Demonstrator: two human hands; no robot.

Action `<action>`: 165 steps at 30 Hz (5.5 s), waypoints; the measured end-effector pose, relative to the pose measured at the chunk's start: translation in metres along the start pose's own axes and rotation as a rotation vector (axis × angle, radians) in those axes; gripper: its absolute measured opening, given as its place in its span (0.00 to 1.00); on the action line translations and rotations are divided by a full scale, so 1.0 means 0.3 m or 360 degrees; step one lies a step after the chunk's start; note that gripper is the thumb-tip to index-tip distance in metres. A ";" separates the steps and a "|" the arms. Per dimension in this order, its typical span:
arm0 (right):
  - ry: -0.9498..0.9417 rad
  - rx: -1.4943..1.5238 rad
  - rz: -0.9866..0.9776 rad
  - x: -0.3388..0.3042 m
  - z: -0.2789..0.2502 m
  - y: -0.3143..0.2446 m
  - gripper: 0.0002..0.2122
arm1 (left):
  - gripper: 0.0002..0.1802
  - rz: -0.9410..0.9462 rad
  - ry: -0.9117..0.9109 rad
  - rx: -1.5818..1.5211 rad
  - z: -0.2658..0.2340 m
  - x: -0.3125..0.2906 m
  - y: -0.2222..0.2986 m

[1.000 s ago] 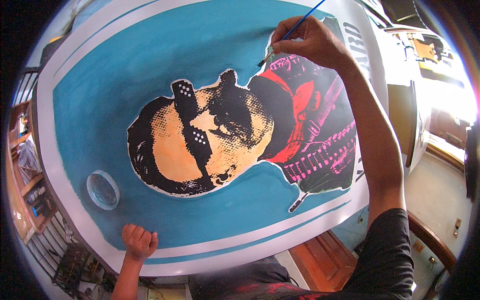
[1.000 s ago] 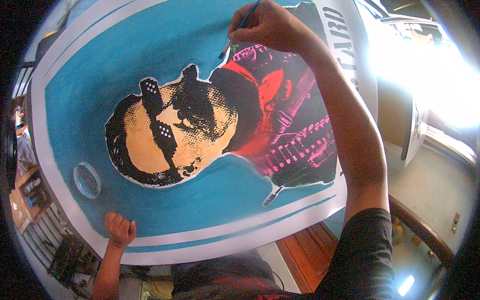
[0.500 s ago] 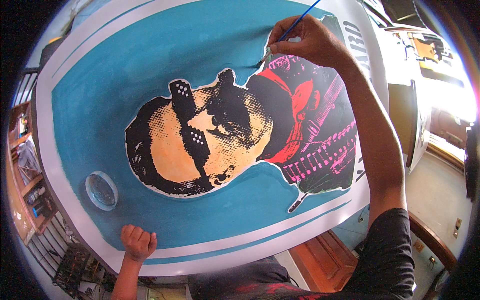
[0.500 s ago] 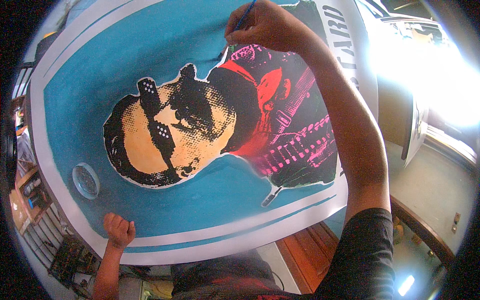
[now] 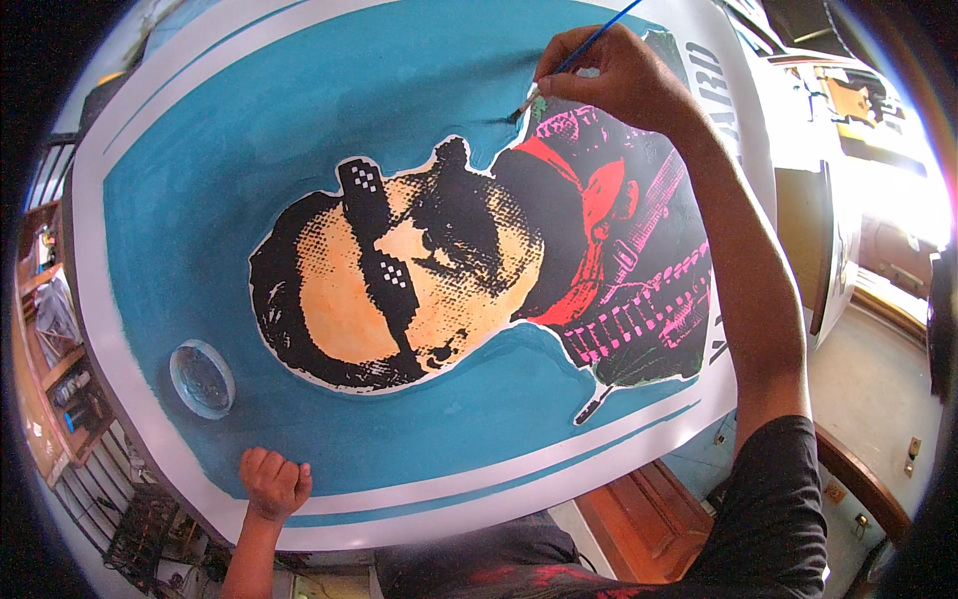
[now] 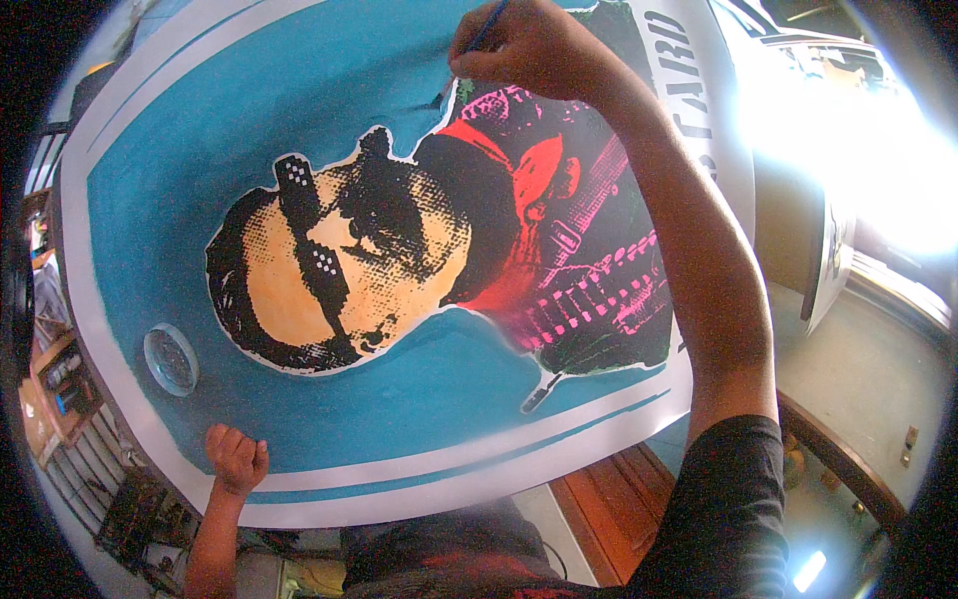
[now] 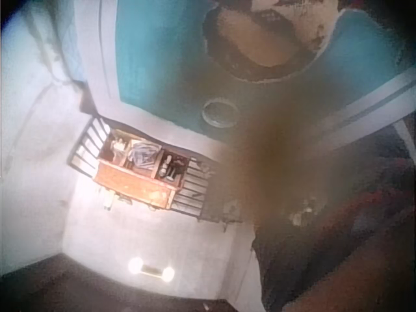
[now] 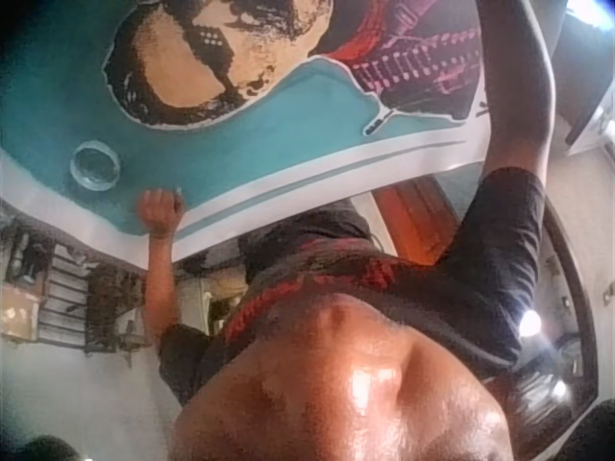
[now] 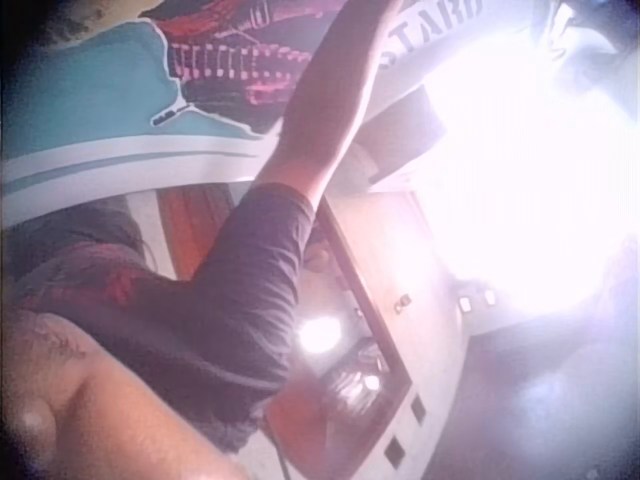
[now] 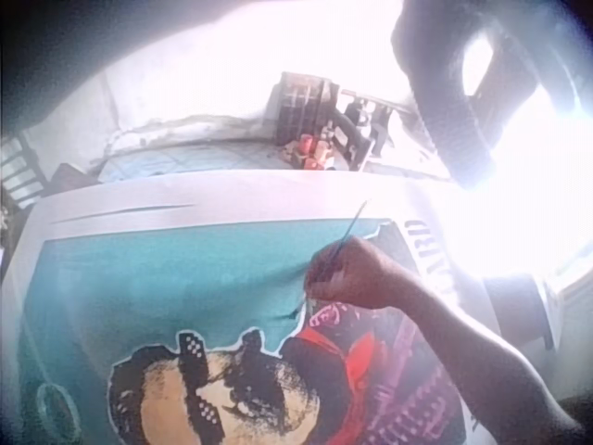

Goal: The person paints a large poster featuring a stylized portrait and text using a small brush and a container of teal paint. They apply paint to the background and details around the figure, occasionally stepping back to view the work from a distance.

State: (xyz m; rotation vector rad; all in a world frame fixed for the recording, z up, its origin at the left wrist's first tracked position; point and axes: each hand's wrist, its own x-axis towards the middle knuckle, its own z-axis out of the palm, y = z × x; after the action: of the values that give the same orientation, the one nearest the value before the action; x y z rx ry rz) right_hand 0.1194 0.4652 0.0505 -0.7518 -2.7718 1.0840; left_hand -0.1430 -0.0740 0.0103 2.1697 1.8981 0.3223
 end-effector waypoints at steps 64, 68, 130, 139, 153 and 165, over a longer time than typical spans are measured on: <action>0.2717 0.1550 0.1846 -1.558 0.997 -1.163 0.05 | 0.19 -0.0019 0.0471 -0.0532 -0.002 0.030 -0.013; 0.2930 0.1488 0.1723 -1.756 1.152 -1.222 0.03 | 0.23 -0.0295 0.0356 -0.0827 -0.075 0.046 -0.032; 0.2714 0.1415 0.2081 -1.744 2.080 -2.094 0.05 | 0.09 -0.0684 -0.1422 -0.1020 -0.296 -1.323 -0.626; 0.2804 0.1426 0.2199 -1.731 2.168 -2.146 0.08 | 0.09 -0.0589 -0.1363 -0.0947 -0.006 -1.418 -0.904; 0.2866 0.1343 0.2167 -1.728 2.149 -2.123 0.07 | 0.09 -0.0483 -0.1256 -0.0788 -0.001 -1.355 -1.069; 0.3152 0.1659 0.1912 -1.716 1.972 -2.020 0.06 | 0.08 -0.0436 -0.0466 -0.1522 -0.298 -1.060 -0.620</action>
State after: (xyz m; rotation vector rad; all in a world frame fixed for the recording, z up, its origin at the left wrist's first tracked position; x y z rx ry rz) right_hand 0.1784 -0.5241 0.0599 -1.6766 0.0188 0.6723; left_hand -0.3879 -0.3624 0.0326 1.2327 1.4070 0.6464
